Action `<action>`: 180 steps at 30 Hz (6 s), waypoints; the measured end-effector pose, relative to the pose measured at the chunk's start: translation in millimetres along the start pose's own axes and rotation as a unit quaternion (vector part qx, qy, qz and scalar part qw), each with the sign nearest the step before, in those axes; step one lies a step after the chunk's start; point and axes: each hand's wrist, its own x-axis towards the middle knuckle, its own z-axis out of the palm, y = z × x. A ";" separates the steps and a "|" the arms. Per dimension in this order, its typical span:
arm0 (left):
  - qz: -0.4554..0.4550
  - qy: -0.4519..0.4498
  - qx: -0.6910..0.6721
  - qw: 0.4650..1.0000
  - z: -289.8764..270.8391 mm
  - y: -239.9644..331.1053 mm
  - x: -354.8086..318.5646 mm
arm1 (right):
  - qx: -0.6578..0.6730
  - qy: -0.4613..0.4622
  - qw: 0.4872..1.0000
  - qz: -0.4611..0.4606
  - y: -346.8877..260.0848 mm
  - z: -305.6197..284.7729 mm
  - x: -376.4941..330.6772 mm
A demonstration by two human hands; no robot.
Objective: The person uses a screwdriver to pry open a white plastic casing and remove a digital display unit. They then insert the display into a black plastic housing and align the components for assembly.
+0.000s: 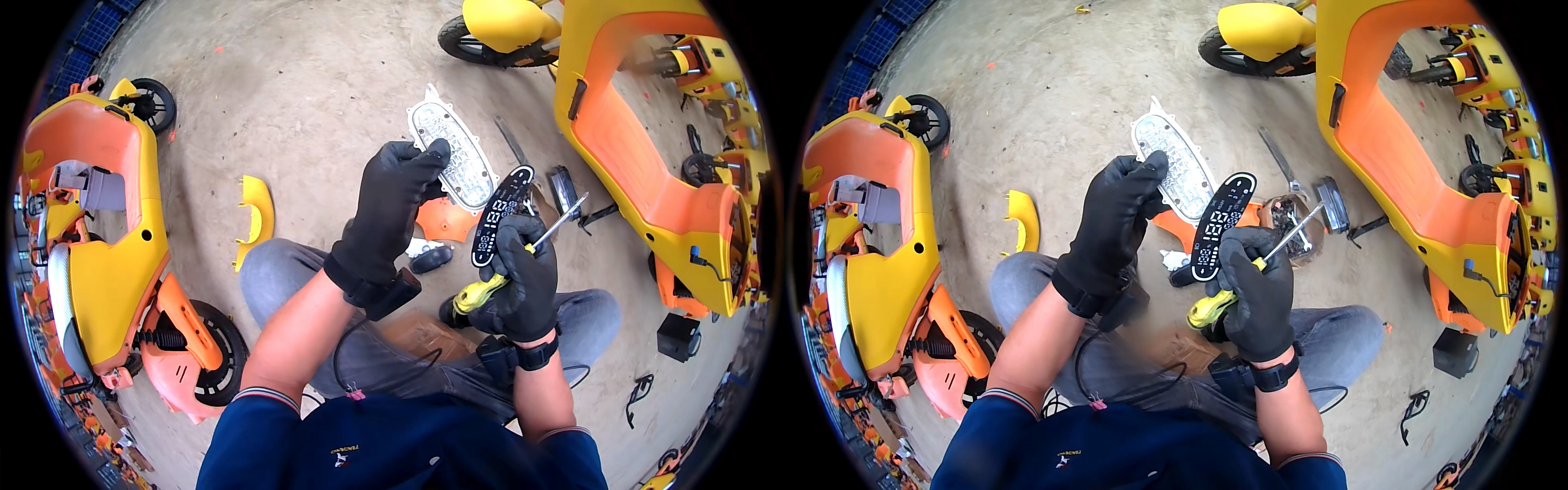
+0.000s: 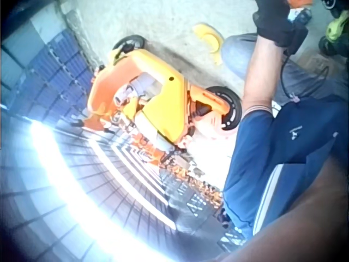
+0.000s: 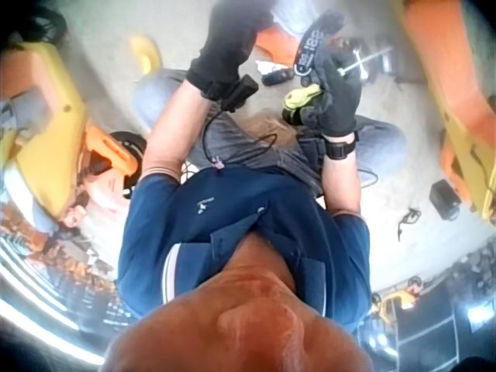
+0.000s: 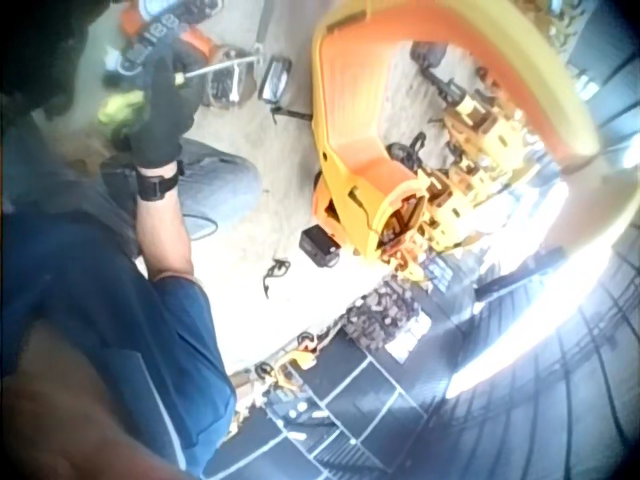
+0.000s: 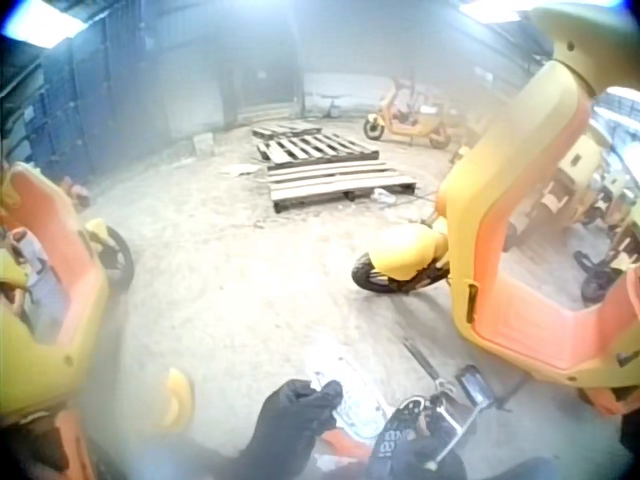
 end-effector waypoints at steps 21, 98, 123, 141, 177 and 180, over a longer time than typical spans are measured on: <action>0.040 -0.135 0.027 0.990 -3.5 19.2 3.8 | -0.041 0.000 0.999 -0.025 -9.5 10.4 -4.9; 0.212 -0.327 0.195 0.900 1.5 -14.6 -3.6 | -0.158 0.087 0.976 -0.123 -33.9 26.0 15.5; 0.149 -0.287 0.198 0.925 -0.5 -13.4 -10.7 | -0.168 0.072 0.975 -0.123 -33.6 28.7 12.6; 0.035 -0.292 0.046 0.955 2.4 -12.8 -11.6 | -0.196 0.070 0.969 -0.133 -34.2 27.4 11.3; -0.018 -0.315 0.076 0.946 6.0 -7.1 -12.7 | -0.234 0.091 0.955 -0.160 -28.0 26.5 6.5; 0.017 -0.309 0.104 0.945 7.6 -10.8 -12.5 | -0.235 0.093 0.954 -0.161 -26.3 26.1 7.7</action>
